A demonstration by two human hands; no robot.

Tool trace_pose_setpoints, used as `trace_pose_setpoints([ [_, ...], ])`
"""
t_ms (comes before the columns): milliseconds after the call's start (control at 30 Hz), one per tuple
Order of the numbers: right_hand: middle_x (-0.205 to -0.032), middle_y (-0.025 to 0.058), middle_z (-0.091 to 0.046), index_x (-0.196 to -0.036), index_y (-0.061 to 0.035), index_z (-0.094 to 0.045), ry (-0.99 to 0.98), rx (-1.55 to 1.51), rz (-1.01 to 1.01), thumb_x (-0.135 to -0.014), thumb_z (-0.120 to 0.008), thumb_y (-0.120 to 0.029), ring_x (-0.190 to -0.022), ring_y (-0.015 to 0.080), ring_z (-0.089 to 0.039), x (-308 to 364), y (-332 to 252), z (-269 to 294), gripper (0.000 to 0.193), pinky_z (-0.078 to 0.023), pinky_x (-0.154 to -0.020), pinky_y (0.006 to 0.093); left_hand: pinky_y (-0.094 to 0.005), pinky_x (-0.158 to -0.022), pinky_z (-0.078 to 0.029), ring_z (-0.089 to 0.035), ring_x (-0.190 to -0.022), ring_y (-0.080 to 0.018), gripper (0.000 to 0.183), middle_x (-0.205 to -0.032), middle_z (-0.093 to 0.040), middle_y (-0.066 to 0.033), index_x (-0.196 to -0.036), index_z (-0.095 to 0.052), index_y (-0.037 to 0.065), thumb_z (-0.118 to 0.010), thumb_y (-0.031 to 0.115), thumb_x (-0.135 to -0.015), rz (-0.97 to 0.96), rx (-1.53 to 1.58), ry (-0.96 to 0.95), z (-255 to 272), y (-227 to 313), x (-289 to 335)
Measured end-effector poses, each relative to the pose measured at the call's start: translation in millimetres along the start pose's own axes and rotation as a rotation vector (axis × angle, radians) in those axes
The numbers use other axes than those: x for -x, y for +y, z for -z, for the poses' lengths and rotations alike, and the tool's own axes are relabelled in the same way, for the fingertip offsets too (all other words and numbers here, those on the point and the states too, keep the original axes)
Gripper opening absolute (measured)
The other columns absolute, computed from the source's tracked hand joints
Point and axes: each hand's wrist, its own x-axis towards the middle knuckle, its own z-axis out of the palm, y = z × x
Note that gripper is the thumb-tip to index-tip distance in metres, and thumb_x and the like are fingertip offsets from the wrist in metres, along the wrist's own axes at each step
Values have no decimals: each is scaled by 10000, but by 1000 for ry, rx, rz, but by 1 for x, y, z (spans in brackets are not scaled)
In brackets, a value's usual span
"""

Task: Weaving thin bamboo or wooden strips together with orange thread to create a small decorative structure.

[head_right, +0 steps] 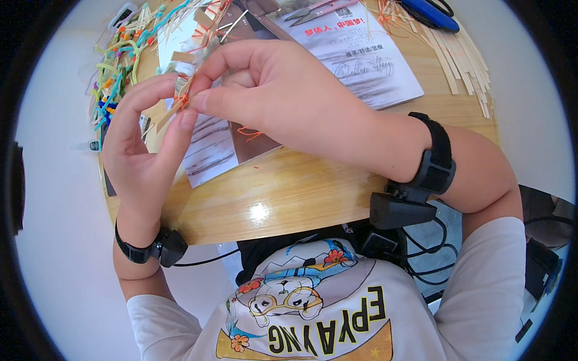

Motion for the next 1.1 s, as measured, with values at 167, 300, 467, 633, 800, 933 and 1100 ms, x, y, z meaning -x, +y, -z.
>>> trace_pose_setpoints([
  [167,-863,-35,-663,-1020,-59,-595,-3,-7,-4,-932,-636,-223,-769,-3,-587,1,-2,-2,190,-483,-654,154,-322,-963,-424,-594,-1063,-214,248,-1100,-645,-133,-1043,-624,-30,-680,-42,-801,10,5,7,-1,-1,0],
  [300,-853,-42,-660,-1005,-51,-605,-44,7,30,-935,-632,-224,-758,-8,-578,2,-4,-1,188,-472,-646,153,-310,-957,-427,-591,-1058,-202,220,-1091,-646,-124,-1034,-623,-27,-667,-35,-818,28,13,-2,1,0,-1],
  [467,-808,-49,-649,-1059,-41,-612,-3,33,50,-926,-636,-211,-712,-13,-556,0,-10,5,217,-455,-622,158,-286,-893,-453,-611,-976,-176,198,-1032,-664,-93,-992,-633,-6,-673,-26,-799,97,74,74,-2,-5,-2],
  [633,-781,-53,-644,-1081,-42,-628,47,167,79,-917,-639,-197,-691,-17,-544,3,-17,7,226,-445,-605,157,-277,-825,-482,-630,-877,-165,205,-968,-680,-71,-953,-644,14,-702,-16,-759,53,40,115,-3,-6,-4],
  [800,-775,-55,-644,-1006,-47,-636,-55,5,38,-916,-644,-207,-692,-18,-545,4,-13,4,184,-459,-600,159,-297,-912,-447,-607,-993,-188,238,-1032,-655,-100,-1015,-614,-8,-695,-36,-793,-36,-130,29,1,-1,-2],
  [933,-774,-57,-640,-983,-48,-634,18,67,30,-917,-644,-205,-683,-19,-534,3,-14,0,170,-447,-589,159,-299,-902,-451,-611,-971,-191,245,-1014,-658,-94,-1010,-617,-6,-704,-42,-784,-64,-151,48,1,-3,-1],
  [1100,-765,-49,-634,-1017,-26,-628,43,185,95,-921,-630,-174,-676,-28,-525,2,-13,5,176,-432,-578,155,-300,-868,-460,-612,-935,-189,196,-972,-661,-76,-961,-636,0,-712,-36,-783,-109,-247,67,4,-2,-4],
])
